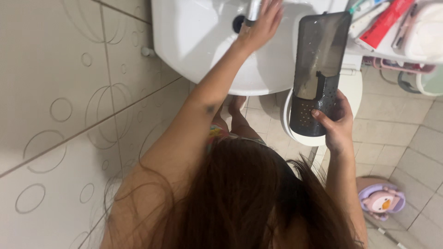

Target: The person stands at a bathroom sink and washes two black phone cases under running water. They scrub the cases with their hands, rinse them thoroughly, and inspect them before placing them back in the sink.

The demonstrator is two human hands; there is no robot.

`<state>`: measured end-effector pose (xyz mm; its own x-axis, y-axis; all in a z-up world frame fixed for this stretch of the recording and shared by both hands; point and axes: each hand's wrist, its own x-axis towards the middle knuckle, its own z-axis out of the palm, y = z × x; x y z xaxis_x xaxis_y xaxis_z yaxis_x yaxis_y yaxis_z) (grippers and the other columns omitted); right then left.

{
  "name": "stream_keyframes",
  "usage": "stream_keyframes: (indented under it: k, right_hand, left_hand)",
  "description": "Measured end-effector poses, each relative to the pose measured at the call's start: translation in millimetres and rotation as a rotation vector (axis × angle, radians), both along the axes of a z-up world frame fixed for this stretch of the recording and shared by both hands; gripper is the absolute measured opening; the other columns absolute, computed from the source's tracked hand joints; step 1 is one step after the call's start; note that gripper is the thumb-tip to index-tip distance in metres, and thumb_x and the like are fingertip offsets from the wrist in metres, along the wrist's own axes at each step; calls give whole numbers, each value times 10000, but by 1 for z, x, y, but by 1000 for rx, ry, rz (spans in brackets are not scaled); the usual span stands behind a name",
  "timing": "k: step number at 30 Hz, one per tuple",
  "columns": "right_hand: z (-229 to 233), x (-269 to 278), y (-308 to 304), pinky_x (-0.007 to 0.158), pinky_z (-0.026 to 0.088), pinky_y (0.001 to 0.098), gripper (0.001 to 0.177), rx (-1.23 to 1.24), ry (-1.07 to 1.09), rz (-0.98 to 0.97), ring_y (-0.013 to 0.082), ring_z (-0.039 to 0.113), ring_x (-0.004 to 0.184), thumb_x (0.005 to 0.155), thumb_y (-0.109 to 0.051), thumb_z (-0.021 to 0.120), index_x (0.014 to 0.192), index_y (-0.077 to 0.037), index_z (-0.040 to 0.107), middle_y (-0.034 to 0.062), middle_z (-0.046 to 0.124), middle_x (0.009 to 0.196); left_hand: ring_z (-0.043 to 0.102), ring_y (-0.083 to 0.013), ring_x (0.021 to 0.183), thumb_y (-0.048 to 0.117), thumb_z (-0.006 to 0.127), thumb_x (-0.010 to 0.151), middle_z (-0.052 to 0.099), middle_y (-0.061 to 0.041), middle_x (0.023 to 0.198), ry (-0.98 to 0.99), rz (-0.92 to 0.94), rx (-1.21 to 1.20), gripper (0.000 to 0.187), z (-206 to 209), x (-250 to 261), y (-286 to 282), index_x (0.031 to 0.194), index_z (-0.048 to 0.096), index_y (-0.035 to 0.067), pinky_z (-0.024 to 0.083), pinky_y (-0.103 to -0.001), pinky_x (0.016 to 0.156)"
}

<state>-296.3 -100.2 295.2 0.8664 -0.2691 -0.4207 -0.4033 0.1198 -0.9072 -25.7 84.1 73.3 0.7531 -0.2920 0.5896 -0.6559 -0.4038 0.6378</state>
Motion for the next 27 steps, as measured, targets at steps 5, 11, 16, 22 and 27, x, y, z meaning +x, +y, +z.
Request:
stream_keyframes:
  k: [5,11,16,22,27]
  right_hand:
    - [-30,42,14,1053,531,348,924,0,84,260,250,617,1247,783,-71,799,1602,2,376,158,616,1367]
    - [-108,144,68,1142,476,366,712,-10,-43,612,292,583,1334,892,-127,723,1546,-7,467,185,605,1417]
    - [-135,214,110,1059,574,387,445,806,101,95,338,698,1158,1056,-268,504,1256,102,648,247,735,1176]
    - [-121,232,110,925,632,377,408,1394,243,-59,406,732,1090,1125,-152,399,1272,182,582,319,688,1175]
    - [-89,264,57,1021,614,392,366,789,341,324,389,762,1131,1141,-178,466,1222,154,596,289,694,1181]
  left_hand:
    - [676,-313,1005,324,654,1122,691,-214,1187,1116,51,-513,333,4,-61,72,1343,661,75,545,-363,772]
    - [703,-322,1063,399,516,1019,624,-167,1236,1530,-21,-1164,572,21,-86,122,1494,276,188,676,-539,783]
    - [696,-343,1050,294,513,1015,582,-171,1273,1406,308,-1257,530,21,-79,159,1474,261,215,643,-542,785]
    - [689,-313,1051,247,553,1006,573,-151,1273,1334,353,-1317,561,22,-75,147,1482,262,190,663,-546,774]
    - [622,-294,1167,269,596,997,547,-139,1347,1281,324,-1347,611,7,-70,105,1510,277,174,584,-492,914]
